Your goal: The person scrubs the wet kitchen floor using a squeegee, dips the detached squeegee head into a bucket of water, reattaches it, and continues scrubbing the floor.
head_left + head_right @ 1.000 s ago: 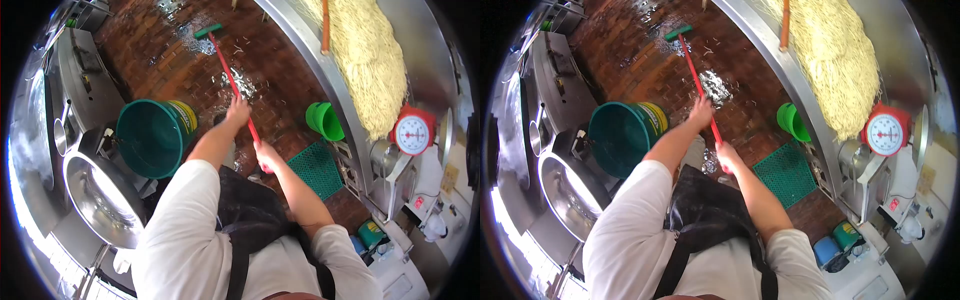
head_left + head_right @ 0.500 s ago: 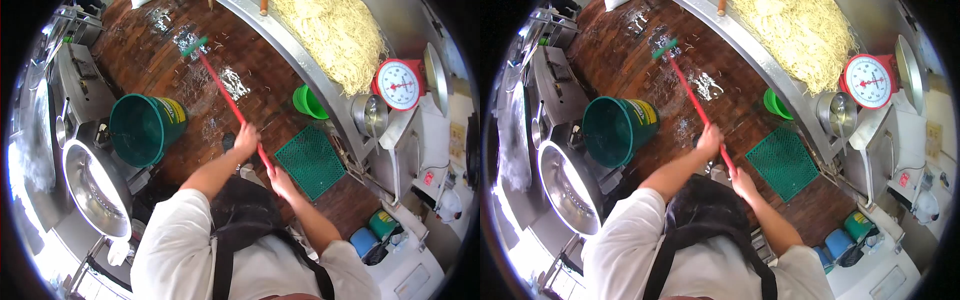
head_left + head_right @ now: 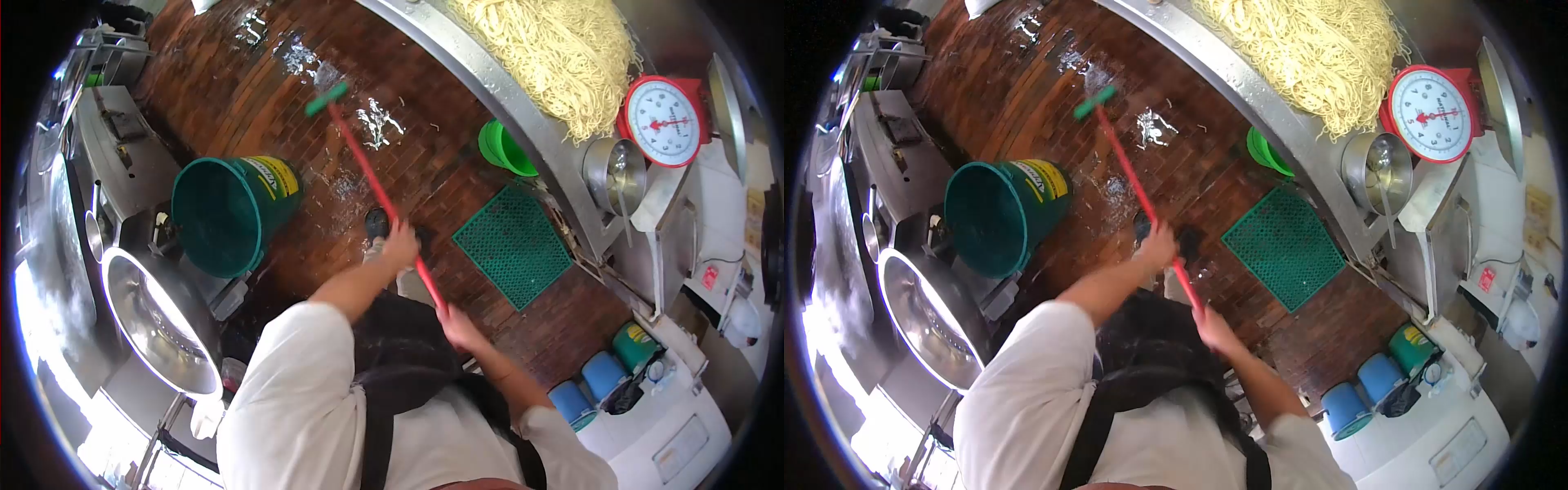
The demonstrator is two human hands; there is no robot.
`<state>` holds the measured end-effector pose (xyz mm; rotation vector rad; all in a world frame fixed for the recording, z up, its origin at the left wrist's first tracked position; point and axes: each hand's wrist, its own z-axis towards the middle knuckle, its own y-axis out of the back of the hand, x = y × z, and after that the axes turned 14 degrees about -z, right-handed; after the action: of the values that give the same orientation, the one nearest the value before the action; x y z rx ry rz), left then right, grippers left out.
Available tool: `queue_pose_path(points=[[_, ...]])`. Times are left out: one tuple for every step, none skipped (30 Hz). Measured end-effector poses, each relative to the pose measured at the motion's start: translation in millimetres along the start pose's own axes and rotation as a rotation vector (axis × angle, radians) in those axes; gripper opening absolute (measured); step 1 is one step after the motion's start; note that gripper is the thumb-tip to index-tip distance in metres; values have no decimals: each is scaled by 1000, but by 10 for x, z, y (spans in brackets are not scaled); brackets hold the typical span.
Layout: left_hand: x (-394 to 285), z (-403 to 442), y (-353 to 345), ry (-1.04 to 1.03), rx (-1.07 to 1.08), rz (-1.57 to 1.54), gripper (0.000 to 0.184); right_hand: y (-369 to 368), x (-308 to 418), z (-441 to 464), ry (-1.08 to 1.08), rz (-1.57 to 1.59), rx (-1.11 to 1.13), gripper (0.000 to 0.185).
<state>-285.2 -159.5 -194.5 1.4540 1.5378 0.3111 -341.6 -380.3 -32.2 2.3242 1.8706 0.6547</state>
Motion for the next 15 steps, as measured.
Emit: queue_pose_path(points=[[-251, -237, -191, -9, 141, -114, 30, -100, -269, -340, 23, -15, 33, 51], [-505, -475, -415, -65, 109, -1, 28, -189, -502, -651, 46, -29, 70, 49], [-763, -664, -293, -81, 194, -1, 25, -259, -750, -897, 2, -45, 117, 48], [-950, -744, -12, -99, 275, 1, 21, -278, -899, -995, -42, -62, 159, 48], [-979, -686, 153, -165, 228, -58, 21, -195, -852, -1042, -69, -84, 100, 48], [-993, -630, 283, -228, 195, -132, 22, -14, -708, -1204, -103, -107, 59, 47], [-945, -492, 427, -280, 149, -200, 22, 125, -618, -1233, -126, -138, 11, 47], [-822, -221, 601, -269, 83, -58, 21, 172, -576, -1111, -31, -72, -114, 47], [-683, 25, 797, -259, 26, 80, 20, 319, -372, -890, -38, 37, -151, 47], [-502, 198, 1260, -251, -65, 155, 20, 512, -87, -578, -48, 147, -182, 48], [-280, 433, 1521, -190, -248, 138, 20, 675, 152, -218, -77, 155, -183, 49], [-71, 774, 1788, -99, -128, 128, 20, 823, 396, 165, -33, 393, -202, 50], [273, 1126, 1785, -112, -259, 54, 25, 1070, 657, 554, -27, 462, -132, 48], [508, 1341, 1918, -99, -323, 52, 28, 1249, 871, 927, 10, 612, -57, 46], [643, 1437, 1987, -89, -384, 54, 31, 1403, 1119, 1169, -10, 727, -1, 48]])
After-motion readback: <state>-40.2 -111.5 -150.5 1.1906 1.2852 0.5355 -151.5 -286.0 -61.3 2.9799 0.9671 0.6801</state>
